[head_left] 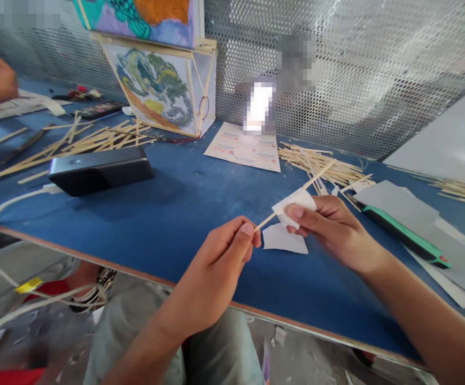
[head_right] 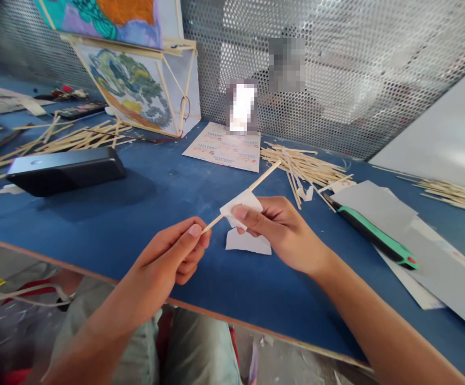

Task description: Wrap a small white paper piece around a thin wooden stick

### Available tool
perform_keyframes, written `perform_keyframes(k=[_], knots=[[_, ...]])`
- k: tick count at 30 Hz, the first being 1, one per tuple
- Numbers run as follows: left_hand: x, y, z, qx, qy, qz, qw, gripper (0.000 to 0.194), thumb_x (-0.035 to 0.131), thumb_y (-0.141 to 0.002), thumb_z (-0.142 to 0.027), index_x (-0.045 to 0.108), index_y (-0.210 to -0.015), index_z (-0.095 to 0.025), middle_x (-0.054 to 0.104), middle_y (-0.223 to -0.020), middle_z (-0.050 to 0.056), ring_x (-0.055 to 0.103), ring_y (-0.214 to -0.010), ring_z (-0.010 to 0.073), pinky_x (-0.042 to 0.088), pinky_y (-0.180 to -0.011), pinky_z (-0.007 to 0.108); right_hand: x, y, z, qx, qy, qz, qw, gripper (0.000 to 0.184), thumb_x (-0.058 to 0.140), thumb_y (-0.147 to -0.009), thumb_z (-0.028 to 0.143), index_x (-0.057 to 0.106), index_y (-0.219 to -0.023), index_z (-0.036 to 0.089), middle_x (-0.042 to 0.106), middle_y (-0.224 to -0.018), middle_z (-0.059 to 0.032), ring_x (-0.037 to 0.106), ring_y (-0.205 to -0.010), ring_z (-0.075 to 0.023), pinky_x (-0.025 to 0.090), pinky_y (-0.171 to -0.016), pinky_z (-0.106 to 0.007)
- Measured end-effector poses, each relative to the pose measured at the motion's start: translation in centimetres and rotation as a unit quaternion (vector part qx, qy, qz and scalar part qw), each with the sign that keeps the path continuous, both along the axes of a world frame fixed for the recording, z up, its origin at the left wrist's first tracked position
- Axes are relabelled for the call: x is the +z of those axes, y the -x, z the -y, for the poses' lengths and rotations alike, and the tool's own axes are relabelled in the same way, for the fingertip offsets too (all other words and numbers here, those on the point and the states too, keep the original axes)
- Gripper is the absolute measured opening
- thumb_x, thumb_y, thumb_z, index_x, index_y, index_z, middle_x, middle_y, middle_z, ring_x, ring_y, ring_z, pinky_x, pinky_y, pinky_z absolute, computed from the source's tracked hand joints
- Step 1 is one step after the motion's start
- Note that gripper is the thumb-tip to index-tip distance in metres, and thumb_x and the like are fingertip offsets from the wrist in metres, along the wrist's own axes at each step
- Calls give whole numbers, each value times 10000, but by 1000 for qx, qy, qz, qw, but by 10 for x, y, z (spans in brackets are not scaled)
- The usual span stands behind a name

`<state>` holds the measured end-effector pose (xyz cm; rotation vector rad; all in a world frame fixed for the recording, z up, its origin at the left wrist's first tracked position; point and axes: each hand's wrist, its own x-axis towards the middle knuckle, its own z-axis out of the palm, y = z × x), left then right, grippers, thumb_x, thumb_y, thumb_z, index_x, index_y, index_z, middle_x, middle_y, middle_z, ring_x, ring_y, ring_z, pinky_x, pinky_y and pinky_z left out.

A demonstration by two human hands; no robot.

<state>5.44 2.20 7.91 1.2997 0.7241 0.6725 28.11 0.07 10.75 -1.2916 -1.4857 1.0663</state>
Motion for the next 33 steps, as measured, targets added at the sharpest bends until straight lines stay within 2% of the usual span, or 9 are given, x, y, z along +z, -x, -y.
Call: perform_keyframes(k=[4, 8, 12, 15, 18, 22, 25, 29, 33], knots=[[0, 2, -2, -15, 10, 15, 1000, 388, 474, -1061, -560, 527, -894, -214, 318, -696, -65, 223, -568, 62, 179, -468, 179, 2, 9, 1, 12, 9, 6, 1000, 383, 648, -994, 521, 755, -816, 199, 598, -685, -8, 457, -591, -111, 329, -541, -271], [0, 1, 0, 10, 11, 31, 999, 393, 480, -1060, -559, 529, -889, -209, 313, -684, -69, 245, -570, 59, 229, -479, 166, 2, 15, 2, 46, 33, 6, 998, 435, 644, -997, 498, 698, -710, 176, 569, -628, -5, 459, -567, -104, 349, -537, -257], [1, 0, 0, 15, 5, 23, 1000, 411, 484, -1063, -544, 497, -838, -201, 320, -690, -66, 246, -570, 57, 237, -479, 172, 0, 20, 4, 107, 43, 18, 993, 379, 610, -1032, 470, 719, -815, 179, 645, -726, -7, 527, -638, -102, 410, -592, -237], [4, -1, 0, 17, -30, 5, 999, 456, 488, -1054, -572, 513, -800, -194, 322, -668, -65, 262, -560, 56, 247, -478, 182, -1, 22, 7, 124, 24, 29, 992, 379, 594, -1045, 462, 706, -809, 188, 636, -723, 7, 547, -664, -102, 426, -619, -232], [6, -1, 2, 13, -71, -22, 997, 434, 490, -1054, -574, 575, -839, -207, 343, -640, -69, 290, -542, 54, 256, -479, 193, -1, 26, 10, 112, -2, 41, 993, 404, 565, -1062, 456, 663, -770, 195, 586, -693, 26, 502, -633, -94, 394, -594, -234], [5, -1, 6, 15, -85, -42, 995, 408, 492, -1054, -569, 564, -856, -220, 359, -630, -74, 294, -538, 61, 257, -484, 210, -1, 30, 9, 68, -34, 55, 996, 467, 522, -1076, 484, 627, -726, 194, 536, -656, 29, 456, -598, -96, 355, -553, -246], [2, -4, 7, 23, -63, -24, 997, 434, 450, -1064, -582, 500, -832, -219, 344, -647, -72, 272, -560, 73, 255, -503, 219, 1, 27, 5, 47, -35, 58, 997, 485, 550, -1057, 511, 683, -717, 193, 538, -592, 21, 465, -549, -101, 331, -506, -258], [-1, -6, 6, 30, -61, -21, 997, 452, 441, -1073, -565, 411, -795, -211, 333, -667, -66, 285, -594, 81, 260, -534, 232, 4, 22, 2, -15, -39, 48, 998, 526, 548, -1055, 530, 695, -686, 186, 480, -515, 28, 404, -483, -83, 279, -463, -260], [0, -4, 6, 38, -76, -35, 996, 433, 429, -1080, -559, 442, -815, -217, 337, -665, -69, 294, -594, 83, 272, -553, 248, 3, 24, 3, 3, -15, 28, 999, 544, 533, -1054, 566, 672, -690, 186, 480, -522, 29, 416, -495, -76, 282, -472, -249]])
